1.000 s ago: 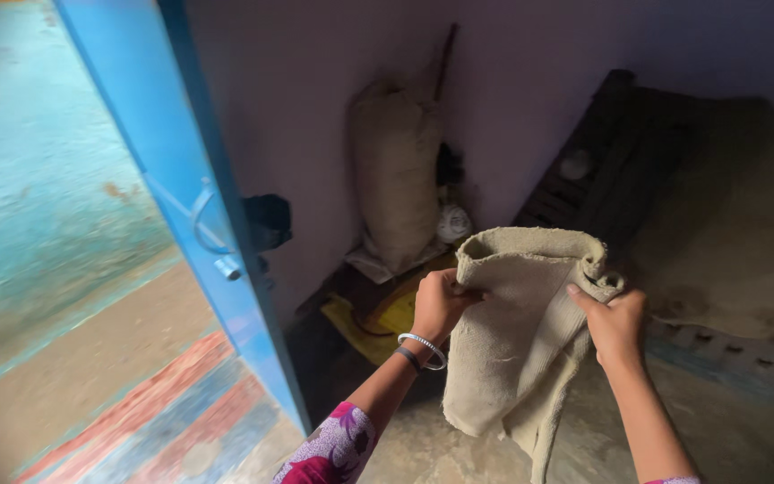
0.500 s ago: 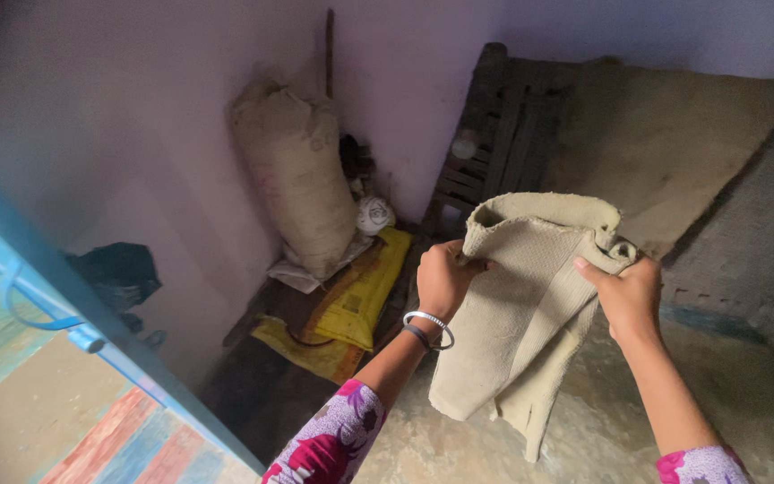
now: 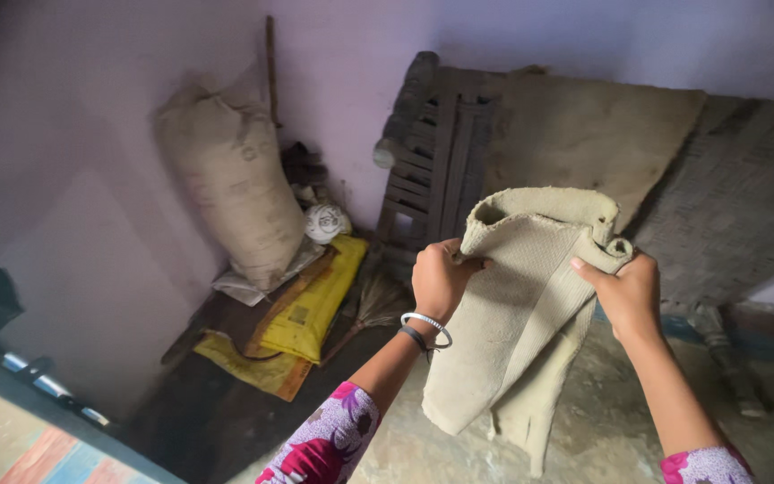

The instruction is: The person walks through a doorway while holding a beige cloth, then proceeds to fold it. The folding involves multiple steps of aligning edges, folding the cloth in half, and smoothing it out with both hands.

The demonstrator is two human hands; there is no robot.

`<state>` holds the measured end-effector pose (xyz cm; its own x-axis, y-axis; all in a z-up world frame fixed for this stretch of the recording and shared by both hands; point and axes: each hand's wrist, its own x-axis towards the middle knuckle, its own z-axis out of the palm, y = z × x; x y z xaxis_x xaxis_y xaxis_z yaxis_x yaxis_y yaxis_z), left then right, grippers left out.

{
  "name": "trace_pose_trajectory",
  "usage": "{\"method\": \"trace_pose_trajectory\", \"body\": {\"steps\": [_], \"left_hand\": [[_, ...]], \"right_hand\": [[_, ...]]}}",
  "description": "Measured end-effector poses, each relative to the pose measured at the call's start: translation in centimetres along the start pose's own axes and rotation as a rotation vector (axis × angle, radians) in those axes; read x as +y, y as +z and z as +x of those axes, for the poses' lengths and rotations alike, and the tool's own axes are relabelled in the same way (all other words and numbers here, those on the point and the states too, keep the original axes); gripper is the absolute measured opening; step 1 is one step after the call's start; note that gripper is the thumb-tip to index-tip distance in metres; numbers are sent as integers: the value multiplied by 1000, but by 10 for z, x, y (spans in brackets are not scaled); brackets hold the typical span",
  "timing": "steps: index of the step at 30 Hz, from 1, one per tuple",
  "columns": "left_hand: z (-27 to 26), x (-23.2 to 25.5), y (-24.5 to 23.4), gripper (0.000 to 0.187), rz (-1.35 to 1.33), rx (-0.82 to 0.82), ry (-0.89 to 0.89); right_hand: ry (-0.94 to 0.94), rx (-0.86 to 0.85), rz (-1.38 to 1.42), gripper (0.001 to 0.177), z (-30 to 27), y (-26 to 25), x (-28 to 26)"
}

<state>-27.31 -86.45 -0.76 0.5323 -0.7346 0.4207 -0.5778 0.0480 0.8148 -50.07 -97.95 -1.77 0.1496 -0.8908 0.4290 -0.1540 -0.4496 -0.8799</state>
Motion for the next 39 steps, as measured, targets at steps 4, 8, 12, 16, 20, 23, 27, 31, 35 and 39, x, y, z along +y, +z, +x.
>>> {"method": "trace_pose_trajectory", "body": {"steps": [4, 8, 12, 16, 20, 23, 27, 31, 35, 39], "left_hand": [[9, 7, 32, 37, 5, -37, 18], [28, 12, 62, 37, 4, -61, 32], [51, 20, 87, 39, -20, -84, 38], [73, 24, 108, 41, 15, -101, 32], [91, 24, 129, 43, -59, -127, 39], [104, 23, 143, 41, -77, -105, 42], [118, 19, 162, 36, -34, -168, -17], [114, 10, 192, 33, 86, 51, 372], [109, -8, 206, 27, 161, -114, 172], [104, -9, 236, 22, 96, 91, 211]], "right_hand": [[1, 34, -21, 26, 13, -24, 19], [-43, 83, -128, 31, 33, -41, 30], [-62, 103, -261, 31, 56, -59, 40], [-135, 121, -323, 35, 80, -67, 56], [-222, 116, -281, 38, 100, -74, 70], [-53, 109, -317, 36, 112, -75, 75], [-56, 176, -315, 35, 125, -75, 92], [-372, 420, -321, 27, 121, -64, 136], [80, 136, -352, 32, 127, -77, 165], [-78, 269, -318, 26, 121, -69, 167]]}}
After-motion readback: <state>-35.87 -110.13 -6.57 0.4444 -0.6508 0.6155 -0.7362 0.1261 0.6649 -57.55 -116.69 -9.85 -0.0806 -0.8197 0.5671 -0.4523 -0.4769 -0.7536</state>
